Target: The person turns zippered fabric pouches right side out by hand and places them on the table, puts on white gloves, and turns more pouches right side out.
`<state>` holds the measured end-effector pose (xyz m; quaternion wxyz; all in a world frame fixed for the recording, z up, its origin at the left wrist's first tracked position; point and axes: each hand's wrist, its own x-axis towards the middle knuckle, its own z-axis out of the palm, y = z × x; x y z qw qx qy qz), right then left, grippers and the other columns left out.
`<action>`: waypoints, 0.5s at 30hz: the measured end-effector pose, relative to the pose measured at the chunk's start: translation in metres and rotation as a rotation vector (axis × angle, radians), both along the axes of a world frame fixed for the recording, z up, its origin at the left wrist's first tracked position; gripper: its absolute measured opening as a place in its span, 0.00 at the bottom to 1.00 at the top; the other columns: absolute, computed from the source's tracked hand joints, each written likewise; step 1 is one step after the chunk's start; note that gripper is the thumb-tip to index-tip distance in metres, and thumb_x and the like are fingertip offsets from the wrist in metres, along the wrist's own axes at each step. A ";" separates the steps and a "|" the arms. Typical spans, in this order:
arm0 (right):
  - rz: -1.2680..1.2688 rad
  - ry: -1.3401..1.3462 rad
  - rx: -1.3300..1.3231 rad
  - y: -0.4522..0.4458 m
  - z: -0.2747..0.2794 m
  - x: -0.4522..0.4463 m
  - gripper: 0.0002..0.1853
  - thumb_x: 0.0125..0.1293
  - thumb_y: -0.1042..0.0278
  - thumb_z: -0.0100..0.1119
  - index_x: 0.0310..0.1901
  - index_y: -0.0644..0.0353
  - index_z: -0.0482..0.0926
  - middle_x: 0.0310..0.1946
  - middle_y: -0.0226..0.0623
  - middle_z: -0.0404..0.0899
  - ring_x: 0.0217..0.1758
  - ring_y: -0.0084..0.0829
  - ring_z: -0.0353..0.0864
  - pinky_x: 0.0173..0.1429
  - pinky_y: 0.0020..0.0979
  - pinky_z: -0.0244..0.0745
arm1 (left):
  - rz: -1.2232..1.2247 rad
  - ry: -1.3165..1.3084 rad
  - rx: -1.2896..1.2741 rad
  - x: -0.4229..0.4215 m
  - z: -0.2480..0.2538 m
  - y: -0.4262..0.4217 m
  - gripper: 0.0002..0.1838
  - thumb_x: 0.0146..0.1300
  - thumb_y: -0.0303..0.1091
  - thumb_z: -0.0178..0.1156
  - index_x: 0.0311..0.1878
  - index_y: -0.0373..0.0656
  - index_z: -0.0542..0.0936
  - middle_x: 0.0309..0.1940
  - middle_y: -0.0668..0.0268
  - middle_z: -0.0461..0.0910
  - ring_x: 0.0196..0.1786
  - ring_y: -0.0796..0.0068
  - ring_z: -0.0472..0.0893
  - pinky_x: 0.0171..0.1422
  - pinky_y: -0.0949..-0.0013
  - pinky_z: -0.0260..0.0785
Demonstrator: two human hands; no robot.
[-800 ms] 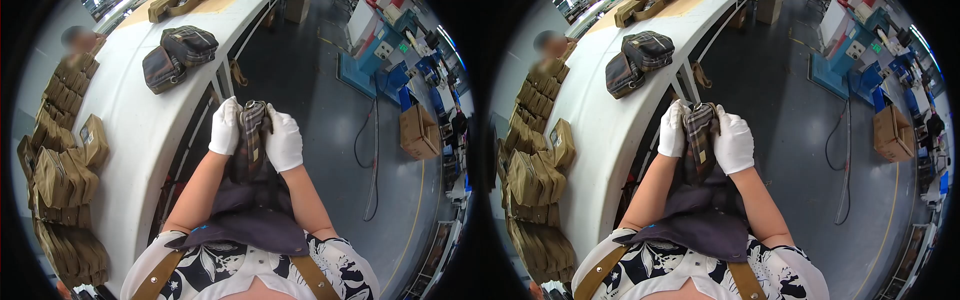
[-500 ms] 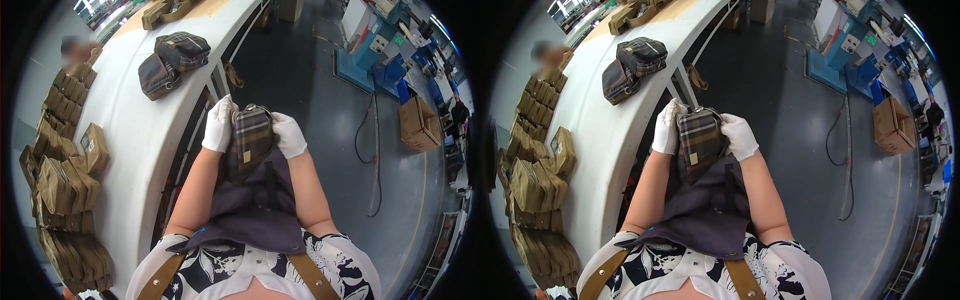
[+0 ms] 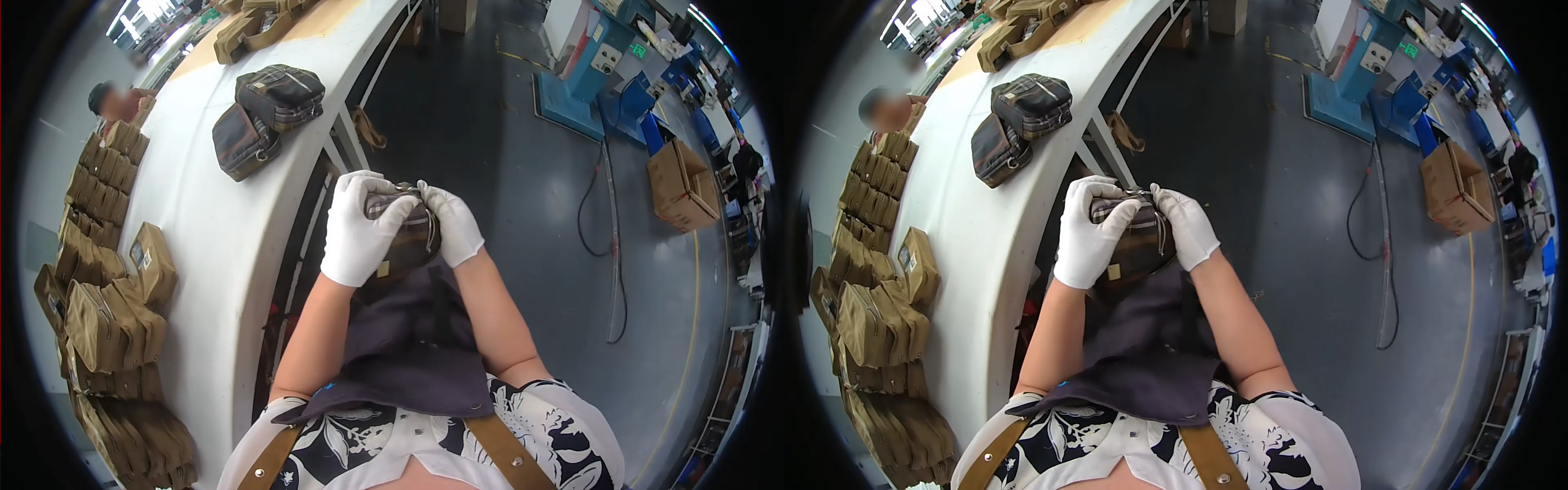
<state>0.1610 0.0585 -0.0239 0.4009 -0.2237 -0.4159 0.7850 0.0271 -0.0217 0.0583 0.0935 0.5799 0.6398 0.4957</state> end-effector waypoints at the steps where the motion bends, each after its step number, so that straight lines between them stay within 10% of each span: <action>1: -0.025 0.194 -0.147 -0.004 -0.007 -0.007 0.13 0.77 0.65 0.47 0.49 0.66 0.78 0.43 0.29 0.81 0.47 0.18 0.79 0.57 0.21 0.74 | -0.033 0.012 0.003 -0.004 -0.002 0.003 0.14 0.57 0.34 0.70 0.41 0.38 0.78 0.47 0.56 0.76 0.50 0.61 0.78 0.56 0.63 0.72; 5: 0.126 0.434 -0.452 -0.007 -0.040 -0.034 0.13 0.77 0.62 0.48 0.50 0.63 0.78 0.44 0.30 0.81 0.47 0.18 0.79 0.55 0.22 0.77 | -0.113 0.104 0.035 -0.023 -0.012 0.006 0.14 0.60 0.35 0.69 0.43 0.38 0.77 0.49 0.56 0.75 0.53 0.62 0.76 0.57 0.64 0.71; 10: -0.316 0.022 -0.018 0.010 0.002 -0.023 0.18 0.77 0.61 0.49 0.32 0.63 0.81 0.34 0.32 0.82 0.38 0.18 0.79 0.49 0.22 0.76 | -0.187 -0.200 0.083 -0.020 -0.016 0.000 0.12 0.65 0.34 0.64 0.46 0.38 0.77 0.47 0.56 0.75 0.51 0.65 0.77 0.58 0.65 0.70; 15: -0.366 -0.198 0.361 -0.011 0.074 -0.043 0.13 0.76 0.66 0.53 0.52 0.66 0.79 0.37 0.26 0.80 0.38 0.12 0.72 0.46 0.17 0.70 | -0.180 -0.579 0.251 -0.043 -0.048 -0.024 0.09 0.73 0.31 0.53 0.51 0.38 0.73 0.53 0.59 0.73 0.55 0.71 0.75 0.64 0.68 0.67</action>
